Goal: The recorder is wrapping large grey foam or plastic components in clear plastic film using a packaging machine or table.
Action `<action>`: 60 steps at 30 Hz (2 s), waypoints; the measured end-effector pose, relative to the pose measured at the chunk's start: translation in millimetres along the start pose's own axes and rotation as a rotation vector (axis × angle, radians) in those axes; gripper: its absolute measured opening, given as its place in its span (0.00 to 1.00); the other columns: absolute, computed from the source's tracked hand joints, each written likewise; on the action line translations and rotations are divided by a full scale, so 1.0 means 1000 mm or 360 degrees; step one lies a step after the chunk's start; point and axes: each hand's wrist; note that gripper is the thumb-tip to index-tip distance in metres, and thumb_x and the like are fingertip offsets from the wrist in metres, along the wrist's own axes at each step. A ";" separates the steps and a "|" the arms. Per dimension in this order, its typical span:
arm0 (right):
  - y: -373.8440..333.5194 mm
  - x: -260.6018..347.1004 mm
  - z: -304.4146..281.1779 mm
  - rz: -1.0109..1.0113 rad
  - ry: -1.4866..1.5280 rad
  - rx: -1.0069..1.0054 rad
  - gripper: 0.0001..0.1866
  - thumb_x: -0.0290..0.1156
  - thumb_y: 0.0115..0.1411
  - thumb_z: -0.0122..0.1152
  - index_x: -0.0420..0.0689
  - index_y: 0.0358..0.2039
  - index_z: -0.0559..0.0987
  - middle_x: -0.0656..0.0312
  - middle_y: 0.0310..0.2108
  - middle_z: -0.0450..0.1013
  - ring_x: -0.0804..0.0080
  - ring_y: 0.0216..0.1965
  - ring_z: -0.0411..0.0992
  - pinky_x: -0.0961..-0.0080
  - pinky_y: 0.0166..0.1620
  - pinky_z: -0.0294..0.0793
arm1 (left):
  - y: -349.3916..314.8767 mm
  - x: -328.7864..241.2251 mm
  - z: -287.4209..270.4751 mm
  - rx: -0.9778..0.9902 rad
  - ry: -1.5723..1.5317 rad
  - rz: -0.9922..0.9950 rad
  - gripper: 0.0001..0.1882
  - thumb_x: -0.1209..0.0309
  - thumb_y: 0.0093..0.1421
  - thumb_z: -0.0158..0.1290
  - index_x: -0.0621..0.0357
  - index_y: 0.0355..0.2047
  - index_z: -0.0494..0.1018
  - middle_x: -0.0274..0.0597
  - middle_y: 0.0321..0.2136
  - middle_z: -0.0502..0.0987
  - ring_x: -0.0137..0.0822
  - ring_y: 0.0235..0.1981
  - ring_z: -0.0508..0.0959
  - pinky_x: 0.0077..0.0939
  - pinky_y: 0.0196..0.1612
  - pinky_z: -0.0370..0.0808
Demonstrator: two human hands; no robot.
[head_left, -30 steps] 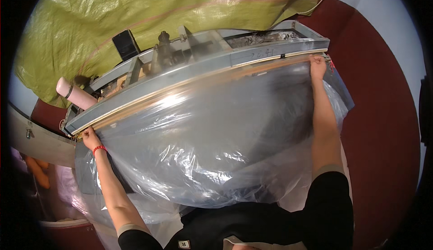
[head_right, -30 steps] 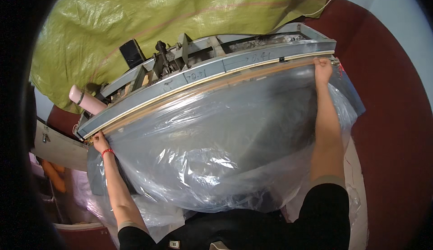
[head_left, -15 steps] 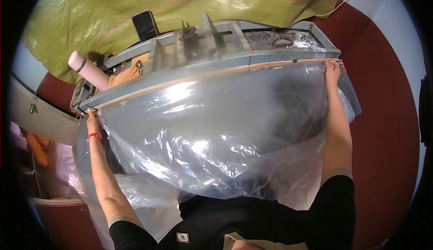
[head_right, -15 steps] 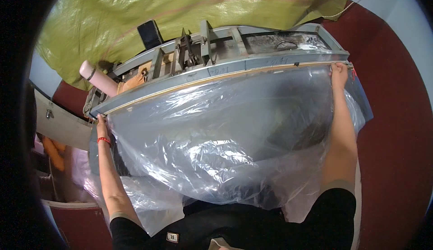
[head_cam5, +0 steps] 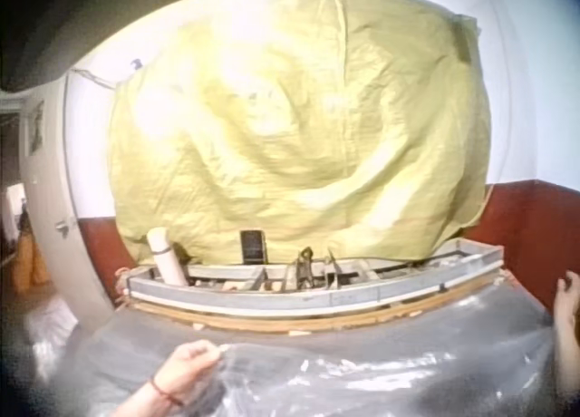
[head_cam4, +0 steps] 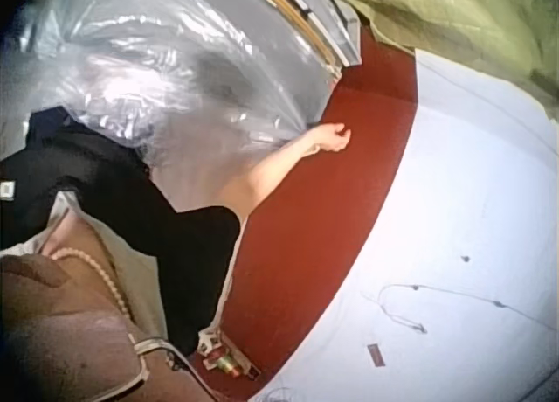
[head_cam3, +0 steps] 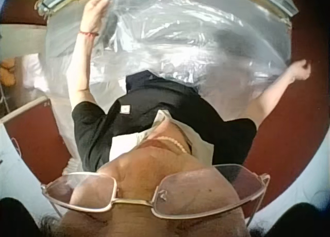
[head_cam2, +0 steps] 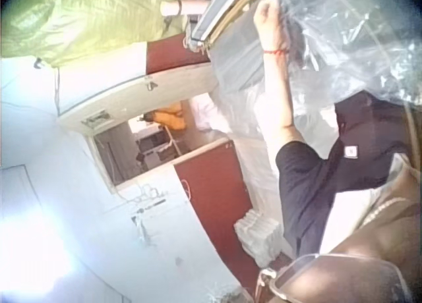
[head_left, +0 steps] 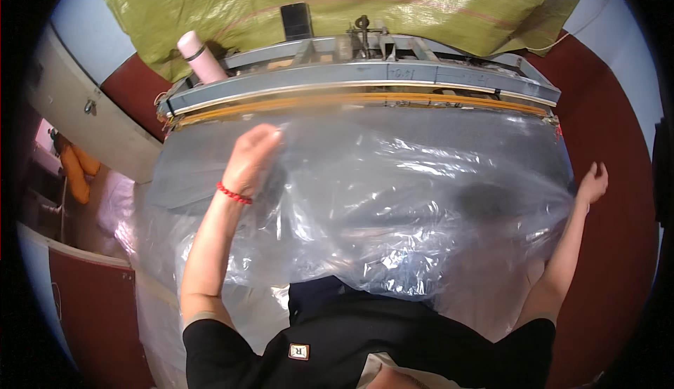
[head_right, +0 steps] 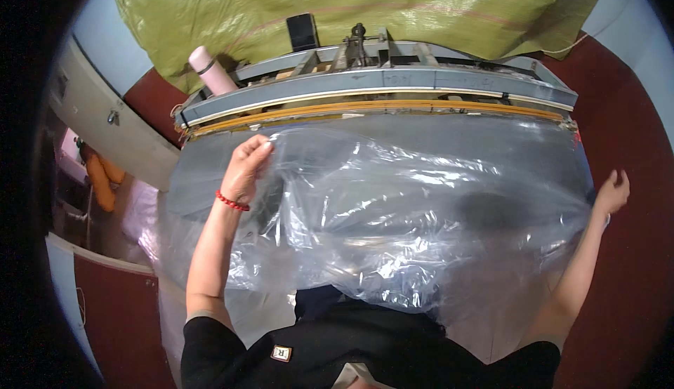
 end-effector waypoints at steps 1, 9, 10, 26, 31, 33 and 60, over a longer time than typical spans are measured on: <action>0.006 0.006 0.007 -0.0299 0.0432 0.0047 0.17 0.38 0.52 0.55 0.42 0.39 0.73 0.56 0.39 0.70 0.64 0.39 0.69 0.73 0.43 0.66 | -0.005 -0.006 0.009 0.0036 -0.0008 0.0020 0.08 0.64 0.53 0.51 0.52 0.24 0.67 0.20 0.15 0.61 0.15 0.15 0.55 0.10 0.17 0.50; -0.207 0.340 -0.143 -0.1389 0.2185 0.1820 0.20 0.24 0.41 0.62 0.42 0.39 0.72 0.60 0.39 0.69 0.68 0.43 0.66 0.76 0.47 0.64 | -0.047 -0.032 0.015 0.0085 0.0025 0.0006 0.05 0.70 0.51 0.53 0.55 0.25 0.68 0.21 0.15 0.64 0.14 0.15 0.59 0.09 0.18 0.52; -0.221 0.356 -0.157 -0.1445 0.2355 0.1910 0.22 0.24 0.39 0.64 0.41 0.39 0.72 0.59 0.38 0.69 0.68 0.43 0.66 0.77 0.46 0.64 | -0.049 -0.036 0.017 0.0136 0.0128 0.0079 0.05 0.71 0.51 0.54 0.56 0.25 0.68 0.22 0.16 0.65 0.15 0.16 0.60 0.09 0.19 0.55; -0.313 0.392 -0.104 0.0101 0.2461 0.2558 0.06 0.27 0.55 0.48 0.43 0.31 0.73 0.71 0.21 0.67 0.85 0.21 0.62 0.87 0.25 0.63 | -0.024 0.005 0.018 -0.0684 0.2018 0.1530 0.20 0.75 0.33 0.58 0.56 0.29 0.64 0.40 0.32 0.68 0.41 0.35 0.68 0.34 0.38 0.62; -0.200 0.248 0.086 0.0504 0.1821 0.1594 0.15 0.41 0.57 0.44 0.42 0.35 0.71 0.62 0.30 0.68 0.72 0.32 0.66 0.74 0.36 0.65 | -0.063 0.081 -0.088 -0.0684 0.2245 0.0893 0.16 0.80 0.31 0.50 0.56 0.26 0.67 0.39 0.25 0.68 0.40 0.34 0.68 0.34 0.37 0.61; -0.122 0.100 0.173 -0.0267 0.0916 0.0891 0.17 0.39 0.57 0.44 0.37 0.33 0.74 0.58 0.31 0.72 0.68 0.34 0.68 0.71 0.39 0.65 | -0.087 0.083 -0.109 -0.0538 0.2278 0.0710 0.13 0.77 0.34 0.51 0.57 0.26 0.68 0.41 0.25 0.68 0.42 0.33 0.68 0.34 0.37 0.63; -0.053 0.033 0.072 -0.0146 -0.0599 0.0895 0.17 0.44 0.56 0.39 0.49 0.36 0.74 0.54 0.35 0.72 0.55 0.39 0.69 0.60 0.40 0.68 | -0.016 0.059 -0.072 -0.0727 0.0872 0.0128 0.13 0.66 0.58 0.44 0.64 0.31 0.71 0.38 0.30 0.74 0.23 0.32 0.69 0.17 0.36 0.65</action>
Point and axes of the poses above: each hand's wrist, its own y-axis towards the middle knuckle, its own z-axis out of the palm, x = y × z
